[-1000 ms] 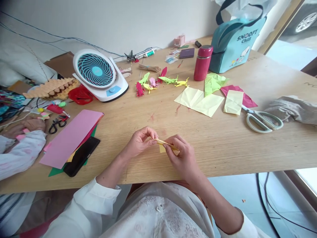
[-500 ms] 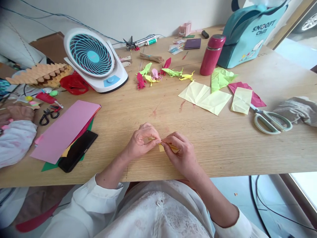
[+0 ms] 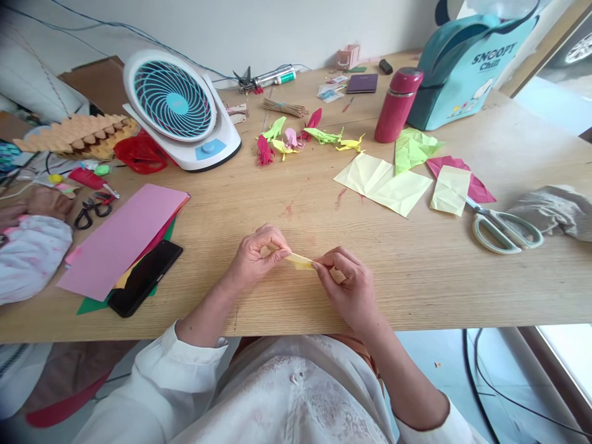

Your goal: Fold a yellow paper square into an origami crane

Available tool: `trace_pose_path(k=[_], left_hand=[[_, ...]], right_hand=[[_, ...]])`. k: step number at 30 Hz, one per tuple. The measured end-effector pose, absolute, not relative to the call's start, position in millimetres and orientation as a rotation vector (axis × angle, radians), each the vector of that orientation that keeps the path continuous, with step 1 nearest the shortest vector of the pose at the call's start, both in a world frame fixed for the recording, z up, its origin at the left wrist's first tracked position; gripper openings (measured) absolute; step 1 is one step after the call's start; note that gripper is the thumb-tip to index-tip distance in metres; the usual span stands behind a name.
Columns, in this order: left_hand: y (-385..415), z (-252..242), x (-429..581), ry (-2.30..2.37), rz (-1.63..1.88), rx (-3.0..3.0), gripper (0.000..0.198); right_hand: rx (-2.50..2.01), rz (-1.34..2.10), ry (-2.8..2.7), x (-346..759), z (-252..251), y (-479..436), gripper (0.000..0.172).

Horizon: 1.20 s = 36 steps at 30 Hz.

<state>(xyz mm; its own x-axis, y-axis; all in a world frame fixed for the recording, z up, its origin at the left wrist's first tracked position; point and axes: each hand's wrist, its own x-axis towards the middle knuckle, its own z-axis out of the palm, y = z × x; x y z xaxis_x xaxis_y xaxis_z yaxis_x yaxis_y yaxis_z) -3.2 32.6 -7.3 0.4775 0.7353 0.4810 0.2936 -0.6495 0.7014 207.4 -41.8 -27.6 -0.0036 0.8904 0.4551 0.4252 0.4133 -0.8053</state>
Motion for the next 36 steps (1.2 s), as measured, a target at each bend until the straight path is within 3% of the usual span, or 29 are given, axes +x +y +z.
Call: trace_pose_path(k=[15, 20, 36], left_hand=[[32.8, -5.4, -5.3, 0.839, 1.095, 1.965, 0.024], [30.1, -5.9, -0.5, 0.844, 1.123, 2.147, 0.026], [20.5, -5.2, 10.9, 0.745, 1.008, 2.31, 0.015]], right_hand=[[-1.209, 0.656, -1.545, 212.3, -27.6, -41.5, 0.019], [-1.185, 0.649, -1.611, 211.9, -24.5, -40.1, 0.004], [-1.062, 0.693, -1.697, 208.3, -24.5, -37.7, 0.005]])
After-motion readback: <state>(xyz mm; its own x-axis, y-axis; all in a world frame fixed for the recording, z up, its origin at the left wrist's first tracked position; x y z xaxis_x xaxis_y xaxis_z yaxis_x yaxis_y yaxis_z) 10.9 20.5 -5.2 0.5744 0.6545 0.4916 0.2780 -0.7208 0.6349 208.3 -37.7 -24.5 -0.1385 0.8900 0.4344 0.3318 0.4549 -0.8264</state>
